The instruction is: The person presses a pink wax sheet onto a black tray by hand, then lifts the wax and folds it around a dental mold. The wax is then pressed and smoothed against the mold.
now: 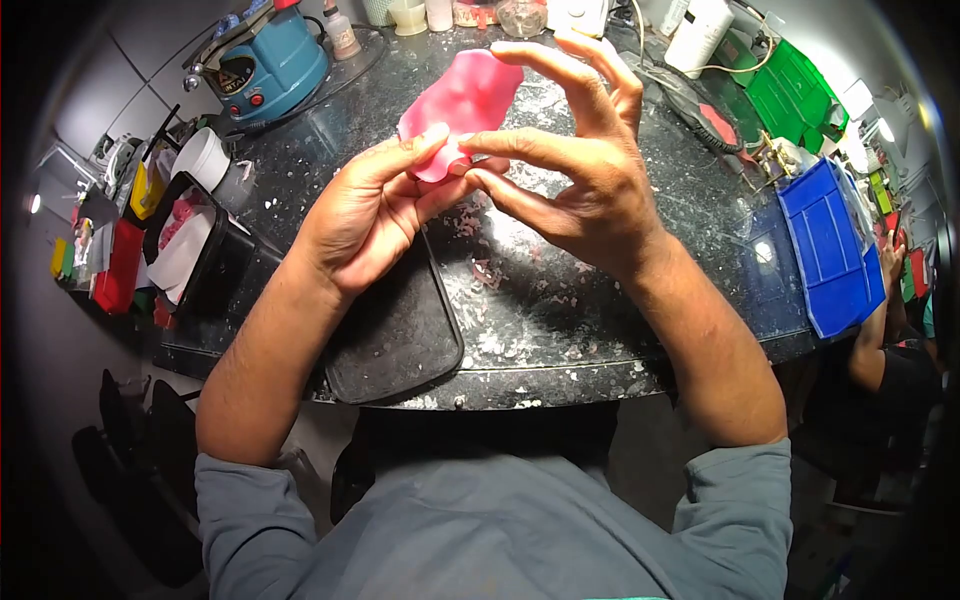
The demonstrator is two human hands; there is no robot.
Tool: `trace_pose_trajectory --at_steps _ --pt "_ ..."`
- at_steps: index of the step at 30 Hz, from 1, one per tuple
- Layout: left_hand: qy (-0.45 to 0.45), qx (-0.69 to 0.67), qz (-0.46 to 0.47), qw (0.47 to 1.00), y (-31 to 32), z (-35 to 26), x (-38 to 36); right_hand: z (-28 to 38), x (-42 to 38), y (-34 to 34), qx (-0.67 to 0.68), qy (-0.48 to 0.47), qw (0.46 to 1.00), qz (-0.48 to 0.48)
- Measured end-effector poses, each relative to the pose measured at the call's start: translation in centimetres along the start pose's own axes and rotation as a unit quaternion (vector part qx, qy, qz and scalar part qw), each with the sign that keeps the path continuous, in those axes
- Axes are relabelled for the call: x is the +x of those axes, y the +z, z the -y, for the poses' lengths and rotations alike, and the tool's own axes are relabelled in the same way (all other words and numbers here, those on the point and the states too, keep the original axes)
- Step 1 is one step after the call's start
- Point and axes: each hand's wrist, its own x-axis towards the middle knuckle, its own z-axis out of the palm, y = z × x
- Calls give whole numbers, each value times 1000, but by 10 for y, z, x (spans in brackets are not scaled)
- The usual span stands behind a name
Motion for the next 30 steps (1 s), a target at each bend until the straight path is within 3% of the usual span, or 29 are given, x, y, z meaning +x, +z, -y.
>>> trace_pose_trajectory --at_steps 10,12,13,15,18,30 --pt "19 -20 67 997 12 7 -2 7 -5 4 -50 -5 998 -38" --pt "31 43 -45 998 25 8 -5 3 -6 8 -60 -36 996 -59" --pt "32 42 -45 998 22 9 -4 2 -6 9 -58 -40 995 -67" --pt "28 0 25 999 11 11 -3 1 -7 8 -71 -50 994 -66" --pt "36 -9 49 998 8 12 -3 9 -5 5 -87 -40 993 -61" --pt "54 -51 47 996 21 14 -7 9 -3 2 -66 -28 994 -78"
